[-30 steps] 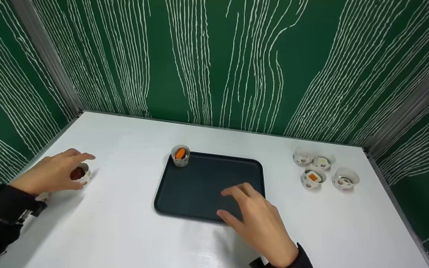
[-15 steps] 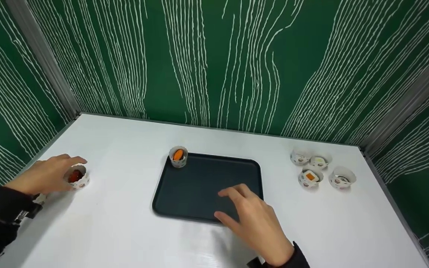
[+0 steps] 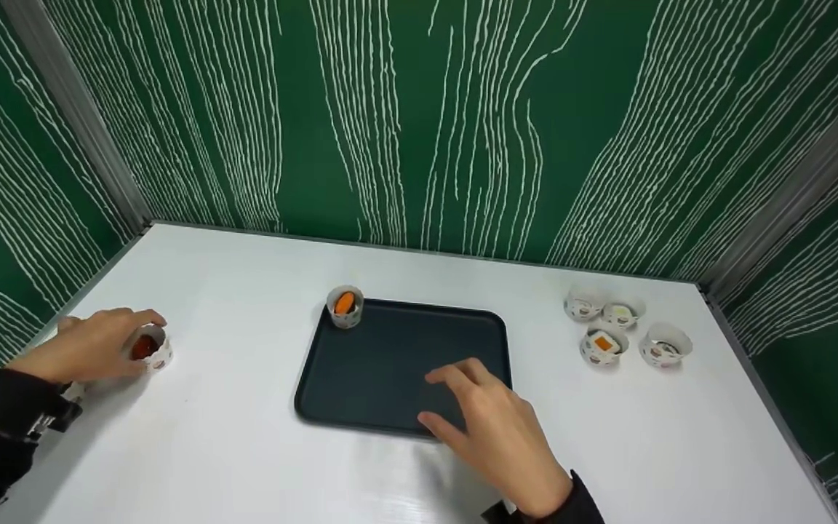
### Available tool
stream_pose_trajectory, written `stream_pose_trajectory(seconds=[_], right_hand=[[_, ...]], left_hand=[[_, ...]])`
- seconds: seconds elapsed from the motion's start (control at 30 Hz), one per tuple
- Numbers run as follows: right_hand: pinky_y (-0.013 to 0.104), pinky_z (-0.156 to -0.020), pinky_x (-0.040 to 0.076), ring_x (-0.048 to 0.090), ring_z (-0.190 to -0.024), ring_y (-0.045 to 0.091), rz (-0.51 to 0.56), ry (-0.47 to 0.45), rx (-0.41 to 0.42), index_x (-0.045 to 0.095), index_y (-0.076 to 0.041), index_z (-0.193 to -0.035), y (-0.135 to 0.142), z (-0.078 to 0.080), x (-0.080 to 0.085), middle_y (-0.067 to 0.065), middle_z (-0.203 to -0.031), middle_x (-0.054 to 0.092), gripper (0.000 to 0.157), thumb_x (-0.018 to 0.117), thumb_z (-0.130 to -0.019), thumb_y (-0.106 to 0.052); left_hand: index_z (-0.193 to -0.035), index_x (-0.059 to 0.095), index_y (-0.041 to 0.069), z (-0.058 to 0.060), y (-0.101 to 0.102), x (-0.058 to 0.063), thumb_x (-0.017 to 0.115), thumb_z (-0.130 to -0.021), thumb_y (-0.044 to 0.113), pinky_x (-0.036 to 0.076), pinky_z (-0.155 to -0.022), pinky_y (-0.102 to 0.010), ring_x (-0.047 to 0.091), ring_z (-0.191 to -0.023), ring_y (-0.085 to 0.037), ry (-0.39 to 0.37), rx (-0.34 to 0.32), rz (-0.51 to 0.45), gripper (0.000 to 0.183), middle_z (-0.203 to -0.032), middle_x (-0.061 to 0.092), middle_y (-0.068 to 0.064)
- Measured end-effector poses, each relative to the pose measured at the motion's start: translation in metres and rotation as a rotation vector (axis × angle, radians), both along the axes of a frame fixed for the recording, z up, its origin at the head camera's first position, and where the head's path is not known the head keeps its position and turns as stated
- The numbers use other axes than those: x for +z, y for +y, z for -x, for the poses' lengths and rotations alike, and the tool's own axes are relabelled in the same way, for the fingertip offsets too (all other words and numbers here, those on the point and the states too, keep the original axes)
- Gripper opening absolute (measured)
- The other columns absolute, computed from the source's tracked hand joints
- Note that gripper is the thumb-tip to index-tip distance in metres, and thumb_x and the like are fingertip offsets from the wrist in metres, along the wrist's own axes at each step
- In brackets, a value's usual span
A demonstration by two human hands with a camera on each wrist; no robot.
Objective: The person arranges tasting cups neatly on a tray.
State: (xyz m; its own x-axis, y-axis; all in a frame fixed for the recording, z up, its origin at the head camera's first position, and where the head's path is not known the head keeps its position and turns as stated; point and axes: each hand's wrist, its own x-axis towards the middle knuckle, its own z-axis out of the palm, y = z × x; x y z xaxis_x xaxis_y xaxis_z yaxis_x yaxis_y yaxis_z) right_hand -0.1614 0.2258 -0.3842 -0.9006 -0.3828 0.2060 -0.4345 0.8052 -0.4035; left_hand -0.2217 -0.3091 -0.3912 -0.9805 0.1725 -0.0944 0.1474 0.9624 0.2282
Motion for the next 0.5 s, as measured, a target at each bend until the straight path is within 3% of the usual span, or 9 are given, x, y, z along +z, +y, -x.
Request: stream_pose_trajectory(seconds=[0.3,0.5], right_hand=[[0.031,-0.078,0.059,0.073,-0.107,0.013,0.0,0.0,-0.012,0.071,-0.033,-0.127,-0.0004,0.0,0.0014,-0.014,-0.123,0.067,0.034,0.081,-0.096,-0.042],[0.03,-0.078,0.058,0.073,-0.107,0.012,0.001,-0.009,-0.016,0.071,-0.034,-0.127,-0.0005,-0.0001,0.0008,-0.016,-0.123,0.067,0.034,0.081,-0.095,-0.042]], left_hand=[[-0.123,0.068,0.01,0.0008,0.0079,-0.0049,0.084,-0.087,0.026,0.034,-0.1,-0.084,0.068,-0.111,-0.042,0.089,-0.013,0.022,0.043,-0.112,0.072,-0.02],[-0.118,0.069,0.01,0.0014,0.01,-0.0067,0.086,-0.084,0.024,0.047,-0.091,-0.072,0.069,-0.101,-0.038,0.125,-0.045,0.032,0.04,-0.104,0.072,-0.017]])
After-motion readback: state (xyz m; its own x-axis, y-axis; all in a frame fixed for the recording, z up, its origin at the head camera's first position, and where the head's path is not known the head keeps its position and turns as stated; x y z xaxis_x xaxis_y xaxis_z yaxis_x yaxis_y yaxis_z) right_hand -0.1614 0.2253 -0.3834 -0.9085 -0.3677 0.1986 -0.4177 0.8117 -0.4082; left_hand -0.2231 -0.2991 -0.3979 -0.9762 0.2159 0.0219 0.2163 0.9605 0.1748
